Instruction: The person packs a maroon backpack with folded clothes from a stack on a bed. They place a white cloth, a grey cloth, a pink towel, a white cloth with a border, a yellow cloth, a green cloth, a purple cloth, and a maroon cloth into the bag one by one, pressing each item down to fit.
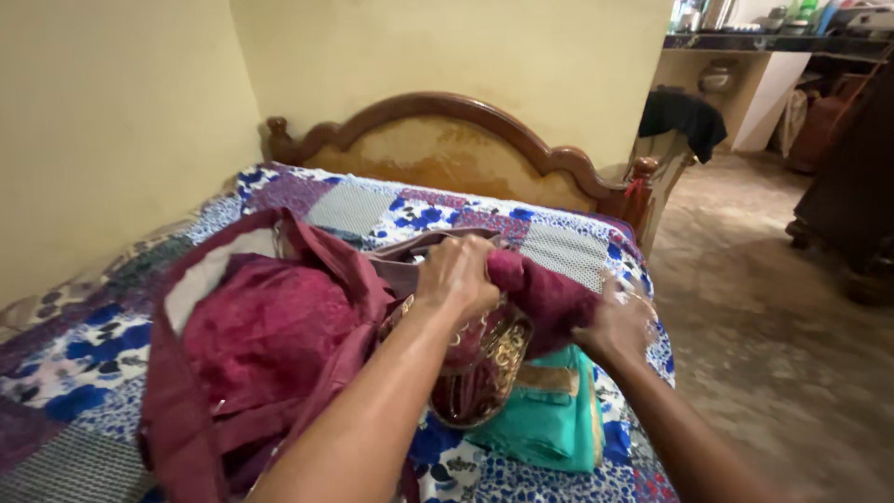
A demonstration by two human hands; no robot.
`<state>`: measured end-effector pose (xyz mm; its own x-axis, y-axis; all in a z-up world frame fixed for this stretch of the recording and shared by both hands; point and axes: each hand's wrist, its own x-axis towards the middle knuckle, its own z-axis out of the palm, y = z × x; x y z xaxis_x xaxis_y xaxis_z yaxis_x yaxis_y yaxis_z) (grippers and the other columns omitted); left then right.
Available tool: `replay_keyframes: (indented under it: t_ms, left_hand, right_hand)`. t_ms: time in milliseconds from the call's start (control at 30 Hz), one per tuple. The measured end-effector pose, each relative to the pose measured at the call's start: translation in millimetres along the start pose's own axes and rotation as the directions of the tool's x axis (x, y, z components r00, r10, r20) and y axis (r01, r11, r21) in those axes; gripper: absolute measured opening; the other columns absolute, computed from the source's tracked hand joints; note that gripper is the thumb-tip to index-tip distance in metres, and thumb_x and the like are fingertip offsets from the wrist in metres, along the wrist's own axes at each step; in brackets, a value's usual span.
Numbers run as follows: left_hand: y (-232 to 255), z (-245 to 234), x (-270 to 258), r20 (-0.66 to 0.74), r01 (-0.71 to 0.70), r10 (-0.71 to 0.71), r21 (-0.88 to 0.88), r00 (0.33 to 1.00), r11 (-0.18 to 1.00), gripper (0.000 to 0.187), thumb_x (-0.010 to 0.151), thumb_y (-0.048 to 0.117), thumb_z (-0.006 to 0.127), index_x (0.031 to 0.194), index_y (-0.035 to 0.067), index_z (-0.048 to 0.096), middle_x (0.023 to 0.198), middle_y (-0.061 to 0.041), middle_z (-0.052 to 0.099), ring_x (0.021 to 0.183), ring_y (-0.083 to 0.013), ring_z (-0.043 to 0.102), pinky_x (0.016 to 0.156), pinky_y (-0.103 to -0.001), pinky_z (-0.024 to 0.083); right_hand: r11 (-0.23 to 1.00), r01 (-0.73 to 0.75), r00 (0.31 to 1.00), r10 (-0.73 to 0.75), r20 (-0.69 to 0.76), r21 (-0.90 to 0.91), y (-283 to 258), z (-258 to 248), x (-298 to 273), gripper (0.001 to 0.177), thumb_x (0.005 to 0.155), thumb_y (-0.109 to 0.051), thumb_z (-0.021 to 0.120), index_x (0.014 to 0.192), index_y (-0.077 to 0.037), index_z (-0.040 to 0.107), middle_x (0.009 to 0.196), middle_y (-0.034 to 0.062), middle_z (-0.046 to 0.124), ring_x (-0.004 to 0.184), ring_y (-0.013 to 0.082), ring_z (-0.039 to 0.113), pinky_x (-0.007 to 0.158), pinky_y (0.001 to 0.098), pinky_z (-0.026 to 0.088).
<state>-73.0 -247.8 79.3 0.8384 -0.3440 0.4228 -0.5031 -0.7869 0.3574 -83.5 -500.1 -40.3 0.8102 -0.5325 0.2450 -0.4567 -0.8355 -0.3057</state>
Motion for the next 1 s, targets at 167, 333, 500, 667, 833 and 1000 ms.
replay_keyframes:
  t_ms: [167,333,500,667,833,1000]
  left_hand:
    - [13,-45,-8,-0.162,-0.048,0.019,-0.177,0.987,0.983,0.022,0.073,0.018,0.072,0.093,0.013,0.080,0.086,-0.019,0.076,0.082,-0.0351,0.075,0.080,-0.047,0.060]
    - [13,-86,-24,-0.251,-0.106,0.054,-0.197,0.967,0.975,0.025,0.072,0.017,0.070,0.095,0.016,0.081,0.087,-0.015,0.077,0.081,-0.0317,0.077,0.080,-0.044,0.061]
    - [0,-131,-43,-0.366,-0.210,0.171,-0.070,0.915,0.975,0.037,0.067,0.016,0.073,0.103,0.020,0.080,0.090,-0.013,0.078,0.083,-0.0331,0.076,0.079,-0.045,0.060]
    - [-7,-161,-59,-0.303,-0.157,0.178,0.093,0.936,0.983,0.037,0.072,0.016,0.074,0.108,0.021,0.078,0.092,-0.014,0.077,0.084,-0.0327,0.075,0.079,-0.046,0.061]
    - [-38,-186,-89,-0.384,-0.073,0.066,-0.005,0.921,0.997,0.041,0.075,0.027,0.078,0.115,0.020,0.076,0.093,-0.014,0.078,0.082,-0.0303,0.077,0.078,-0.044,0.061]
    - [-74,-179,-112,-0.574,-0.139,0.138,0.042,0.807,0.989,0.069,0.071,0.034,0.085,0.127,0.000,0.064,0.124,-0.024,0.070,0.108,-0.0363,0.072,0.096,-0.042,0.056]
  right_hand:
    - [0.320,-0.520,0.824,-0.058,0.564,0.792,-33,11,-17,0.098,0.075,-0.079,0.055,0.139,-0.005,0.061,0.138,0.0222,0.069,0.125,0.0412,0.066,0.100,0.0580,0.052]
    - [0.004,-0.733,0.625,-0.392,0.676,0.680,-106,-53,-36,0.115,0.067,-0.102,0.028,0.125,-0.010,0.066,0.122,0.0154,0.070,0.111,0.0389,0.063,0.090,0.0635,0.048]
    - [-0.052,-0.750,0.596,-0.486,0.639,0.660,-168,-93,-30,0.094,0.073,-0.099,0.055,0.106,-0.013,0.070,0.086,0.0106,0.063,0.073,0.0277,0.058,0.068,0.0480,0.050]
    - [-0.201,-0.497,0.815,-0.441,0.375,0.844,-233,-104,-9,0.050,0.086,-0.050,0.066,0.120,-0.013,0.069,0.103,0.0087,0.072,0.086,0.0264,0.069,0.072,0.0439,0.056]
    - [-0.175,-0.492,0.826,-0.404,0.393,0.853,-280,-112,-29,0.038,0.086,-0.025,0.064,0.120,-0.008,0.060,0.102,0.0152,0.070,0.086,0.0312,0.071,0.073,0.0498,0.062]
    - [-0.146,-0.264,0.854,-0.495,0.161,0.953,-336,-78,-34,0.038,0.080,-0.008,0.064,0.116,-0.016,0.060,0.097,0.0098,0.065,0.084,0.0284,0.069,0.075,0.0476,0.062]
